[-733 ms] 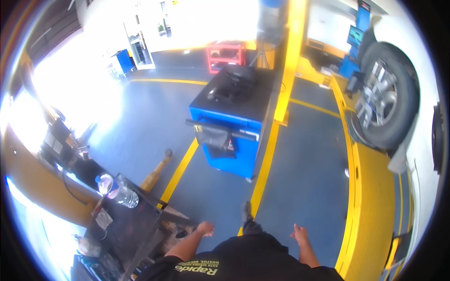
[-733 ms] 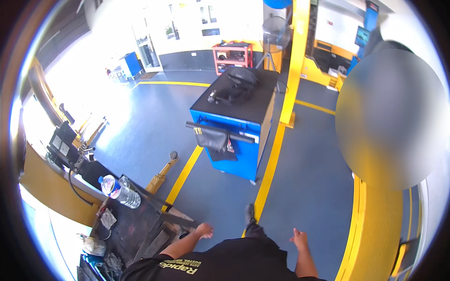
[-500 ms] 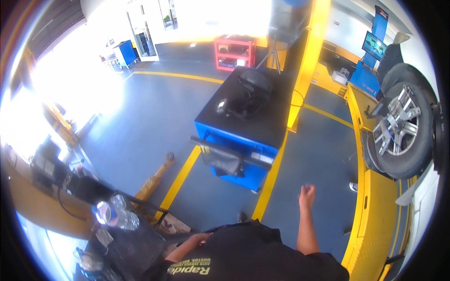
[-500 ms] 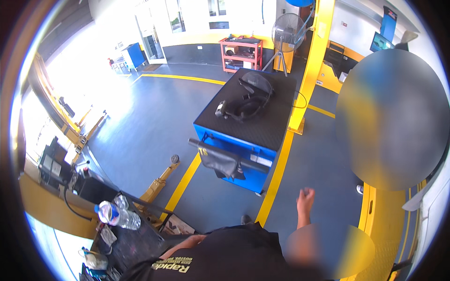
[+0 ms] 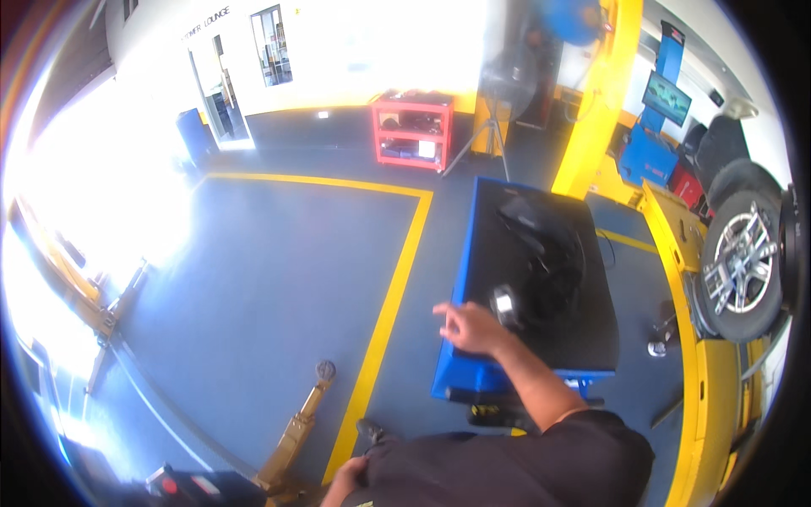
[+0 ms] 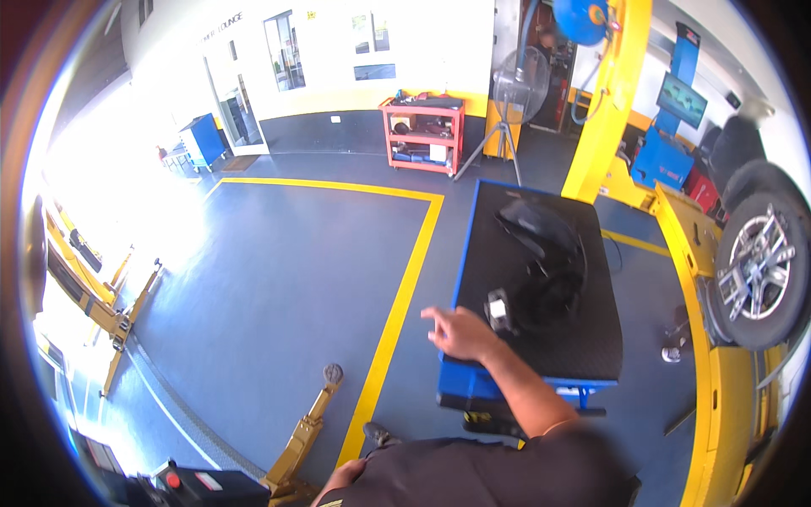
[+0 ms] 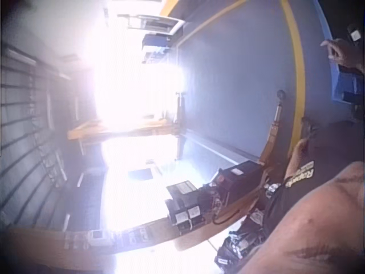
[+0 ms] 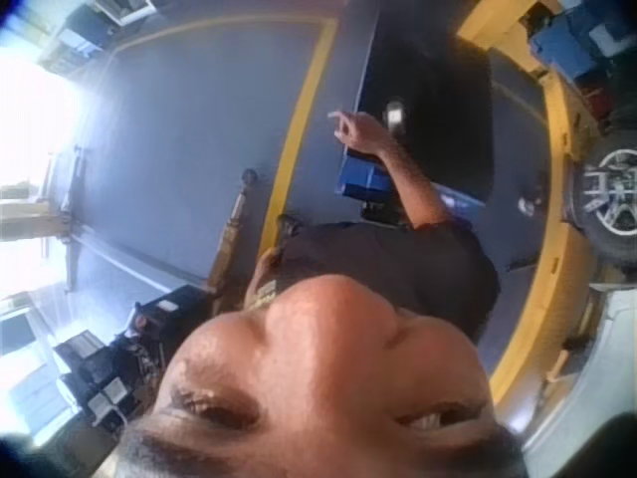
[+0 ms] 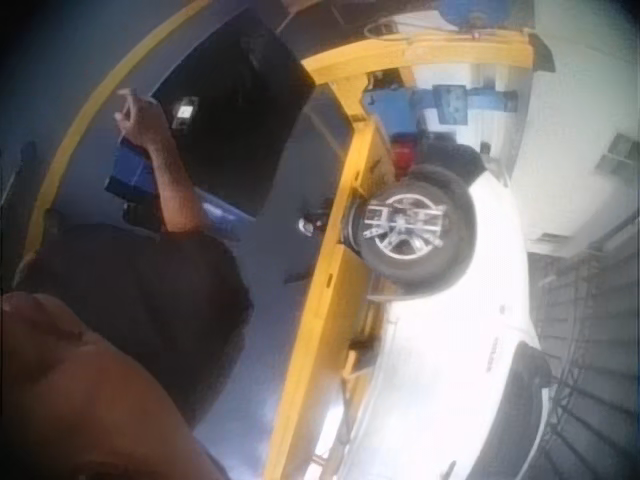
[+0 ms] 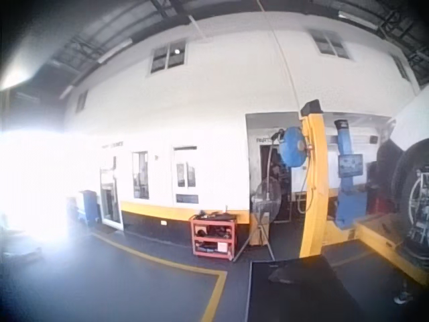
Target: The person attaches a wheel alignment sensor to a car tire, then walks to a computer station and operates the alignment software using a mouse and keyboard.
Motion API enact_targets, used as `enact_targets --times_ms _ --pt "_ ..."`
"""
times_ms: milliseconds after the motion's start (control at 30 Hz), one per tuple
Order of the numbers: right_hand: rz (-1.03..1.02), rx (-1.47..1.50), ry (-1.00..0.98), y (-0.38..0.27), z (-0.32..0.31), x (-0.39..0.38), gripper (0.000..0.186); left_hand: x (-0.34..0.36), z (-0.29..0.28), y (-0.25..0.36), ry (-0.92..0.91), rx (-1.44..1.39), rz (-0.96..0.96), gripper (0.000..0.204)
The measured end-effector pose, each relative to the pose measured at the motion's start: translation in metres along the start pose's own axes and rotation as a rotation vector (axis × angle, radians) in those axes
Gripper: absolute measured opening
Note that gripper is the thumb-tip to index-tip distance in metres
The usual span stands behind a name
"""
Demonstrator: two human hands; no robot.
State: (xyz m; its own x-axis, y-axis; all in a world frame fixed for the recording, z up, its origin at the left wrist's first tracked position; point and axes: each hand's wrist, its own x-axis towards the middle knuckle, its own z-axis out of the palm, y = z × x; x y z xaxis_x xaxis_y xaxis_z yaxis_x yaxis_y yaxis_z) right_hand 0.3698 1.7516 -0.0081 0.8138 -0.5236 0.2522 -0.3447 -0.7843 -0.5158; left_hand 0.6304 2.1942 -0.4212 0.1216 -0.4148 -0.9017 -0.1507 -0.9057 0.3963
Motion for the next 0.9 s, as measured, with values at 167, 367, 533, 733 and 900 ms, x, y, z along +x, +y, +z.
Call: enact_targets --times_ms 167,367,533,733,900 --pt "0.306 -0.049 -0.216 0.001 0.043 0.084 0.035 -0.016 -0.224 0.007 0.181 -0.3 -0.263 0.046" --pt "0.552 -0.011 -0.135 0.026 0.067 0.108 0.025 0.035 -0.374 0.083 0.196 -0.038 -0.216 0.046" --pt "0.817 0.054 -0.152 0.072 0.081 0.163 0.027 0.122 -0.402 0.225 0.08 0.423 0.133 0.046" --pt "0.793 -0.043 -0.113 0.172 0.087 0.329 0.027 0.179 -0.478 0.37 0.281 0.924 0.266 0.047" --pt "0.487 0.076 -0.191 0.215 0.064 0.535 0.032 0.172 -0.565 0.551 0.463 0.983 0.293 0.044"
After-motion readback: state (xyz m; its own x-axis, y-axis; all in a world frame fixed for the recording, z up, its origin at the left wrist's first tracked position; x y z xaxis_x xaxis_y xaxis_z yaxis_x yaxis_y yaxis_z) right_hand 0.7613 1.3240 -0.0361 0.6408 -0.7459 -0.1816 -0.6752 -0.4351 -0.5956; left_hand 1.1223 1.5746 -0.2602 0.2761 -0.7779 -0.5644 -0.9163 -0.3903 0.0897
